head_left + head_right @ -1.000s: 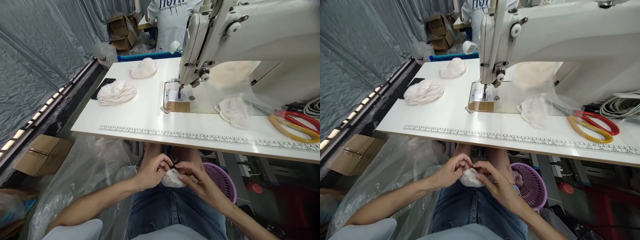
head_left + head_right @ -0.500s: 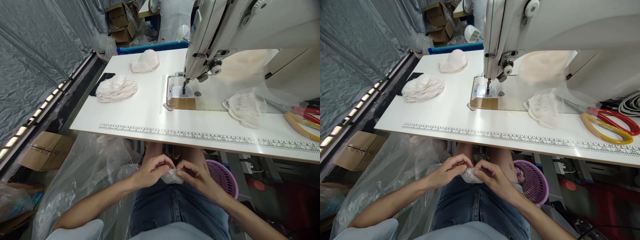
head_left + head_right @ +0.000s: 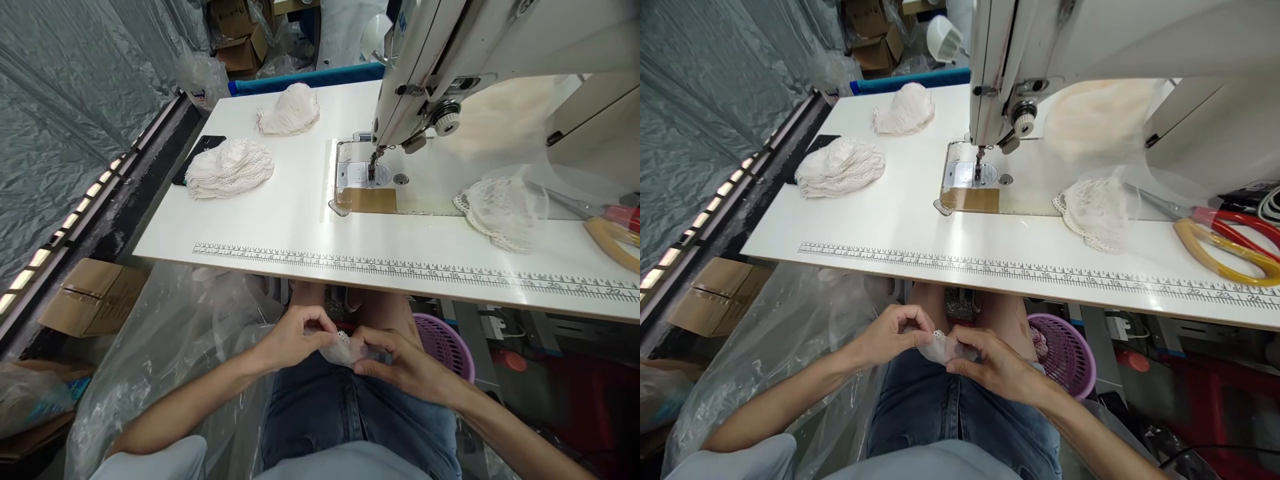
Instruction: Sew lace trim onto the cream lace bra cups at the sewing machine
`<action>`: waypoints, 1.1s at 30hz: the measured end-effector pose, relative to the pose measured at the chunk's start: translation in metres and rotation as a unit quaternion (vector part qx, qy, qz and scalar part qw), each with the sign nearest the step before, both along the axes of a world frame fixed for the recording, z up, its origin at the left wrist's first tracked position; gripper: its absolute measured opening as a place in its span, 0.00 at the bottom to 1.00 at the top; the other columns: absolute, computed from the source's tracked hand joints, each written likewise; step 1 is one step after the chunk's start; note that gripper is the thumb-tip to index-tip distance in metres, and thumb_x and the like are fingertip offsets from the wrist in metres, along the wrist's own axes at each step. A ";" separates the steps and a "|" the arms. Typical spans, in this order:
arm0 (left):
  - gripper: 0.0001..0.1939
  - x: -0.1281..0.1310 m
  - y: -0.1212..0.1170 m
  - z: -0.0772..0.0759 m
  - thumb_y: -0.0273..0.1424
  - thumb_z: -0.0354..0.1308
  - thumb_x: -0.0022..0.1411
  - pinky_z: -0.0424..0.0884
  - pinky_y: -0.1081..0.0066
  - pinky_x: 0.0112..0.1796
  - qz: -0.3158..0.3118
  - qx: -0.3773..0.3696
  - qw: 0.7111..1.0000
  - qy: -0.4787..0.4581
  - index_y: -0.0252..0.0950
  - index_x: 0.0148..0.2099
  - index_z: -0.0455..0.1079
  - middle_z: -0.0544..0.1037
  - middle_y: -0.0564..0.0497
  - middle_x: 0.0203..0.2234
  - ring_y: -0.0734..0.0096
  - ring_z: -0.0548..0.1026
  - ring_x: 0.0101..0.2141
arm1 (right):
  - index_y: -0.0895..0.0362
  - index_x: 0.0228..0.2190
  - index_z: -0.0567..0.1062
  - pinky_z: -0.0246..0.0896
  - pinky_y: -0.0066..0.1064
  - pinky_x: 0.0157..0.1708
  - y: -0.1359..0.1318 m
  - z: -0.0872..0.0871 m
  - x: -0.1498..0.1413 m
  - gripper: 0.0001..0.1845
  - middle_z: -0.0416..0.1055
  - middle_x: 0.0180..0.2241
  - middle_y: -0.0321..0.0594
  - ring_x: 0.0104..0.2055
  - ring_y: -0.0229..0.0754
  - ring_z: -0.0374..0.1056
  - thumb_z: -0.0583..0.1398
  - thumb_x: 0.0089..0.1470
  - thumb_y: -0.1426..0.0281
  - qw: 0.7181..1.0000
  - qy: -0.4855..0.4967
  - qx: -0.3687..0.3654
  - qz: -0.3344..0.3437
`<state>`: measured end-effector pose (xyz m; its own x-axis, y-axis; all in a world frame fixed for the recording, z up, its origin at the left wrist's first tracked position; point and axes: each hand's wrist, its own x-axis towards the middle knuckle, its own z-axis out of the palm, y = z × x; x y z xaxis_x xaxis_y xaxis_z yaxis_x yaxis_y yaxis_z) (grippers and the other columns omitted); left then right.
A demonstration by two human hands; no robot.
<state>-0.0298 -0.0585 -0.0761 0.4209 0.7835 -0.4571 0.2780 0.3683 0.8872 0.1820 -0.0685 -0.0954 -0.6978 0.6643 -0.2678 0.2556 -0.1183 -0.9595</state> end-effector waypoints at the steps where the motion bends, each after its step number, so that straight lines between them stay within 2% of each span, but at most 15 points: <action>1: 0.05 -0.002 0.000 0.001 0.29 0.60 0.52 0.65 0.74 0.32 0.008 -0.005 1.000 -0.008 0.32 0.28 0.69 0.74 0.49 0.29 0.72 0.70 0.31 | 0.56 0.29 0.69 0.57 0.28 0.33 0.000 -0.001 0.000 0.14 0.66 0.28 0.36 0.32 0.39 0.62 0.56 0.56 0.58 1.000 -0.002 -0.008 -0.002; 5: 0.06 -0.007 0.000 0.004 0.28 0.61 0.51 0.65 0.75 0.32 0.024 -0.023 0.999 -0.028 0.32 0.26 0.67 0.73 0.49 0.30 0.73 0.70 0.31 | 0.57 0.28 0.69 0.57 0.28 0.31 0.002 -0.004 -0.001 0.15 0.66 0.27 0.36 0.32 0.38 0.62 0.55 0.56 0.58 0.999 -0.004 -0.019 -0.039; 11: 0.05 -0.012 -0.004 0.007 0.29 0.56 0.56 0.62 0.76 0.31 -0.036 -0.014 0.999 0.037 0.33 0.31 0.69 0.71 0.53 0.26 0.76 0.67 0.28 | 0.57 0.28 0.70 0.54 0.27 0.29 0.004 -0.008 -0.001 0.14 0.65 0.26 0.35 0.30 0.37 0.59 0.55 0.56 0.59 0.998 0.000 -0.018 -0.056; 16: 0.06 -0.013 -0.005 0.005 0.30 0.59 0.53 0.63 0.75 0.30 0.031 -0.040 0.997 0.056 0.32 0.28 0.67 0.72 0.50 0.28 0.73 0.68 0.30 | 0.57 0.29 0.69 0.54 0.27 0.29 0.004 -0.011 0.001 0.15 0.65 0.27 0.35 0.30 0.37 0.60 0.56 0.55 0.57 0.997 -0.007 -0.040 -0.063; 18: 0.06 -0.013 -0.006 0.004 0.30 0.59 0.52 0.62 0.76 0.30 0.040 -0.035 0.997 0.054 0.32 0.28 0.67 0.72 0.50 0.28 0.74 0.68 0.30 | 0.57 0.30 0.68 0.54 0.28 0.29 0.004 -0.010 0.002 0.15 0.65 0.28 0.35 0.30 0.37 0.59 0.56 0.55 0.57 0.997 -0.008 -0.050 -0.066; 29: 0.06 -0.013 -0.007 -0.001 0.29 0.56 0.54 0.63 0.76 0.30 0.024 0.008 0.998 0.066 0.33 0.27 0.66 0.74 0.51 0.29 0.74 0.69 0.30 | 0.56 0.29 0.64 0.53 0.27 0.29 0.001 -0.013 0.006 0.13 0.62 0.27 0.34 0.30 0.36 0.58 0.55 0.57 0.60 0.995 0.038 -0.063 -0.060; 33: 0.06 -0.013 -0.009 -0.003 0.28 0.56 0.54 0.62 0.76 0.30 0.015 0.035 0.996 0.079 0.33 0.27 0.65 0.74 0.51 0.28 0.74 0.69 0.29 | 0.56 0.29 0.63 0.50 0.26 0.26 0.001 -0.012 0.005 0.12 0.61 0.26 0.33 0.27 0.34 0.55 0.54 0.58 0.61 0.996 0.036 -0.054 -0.055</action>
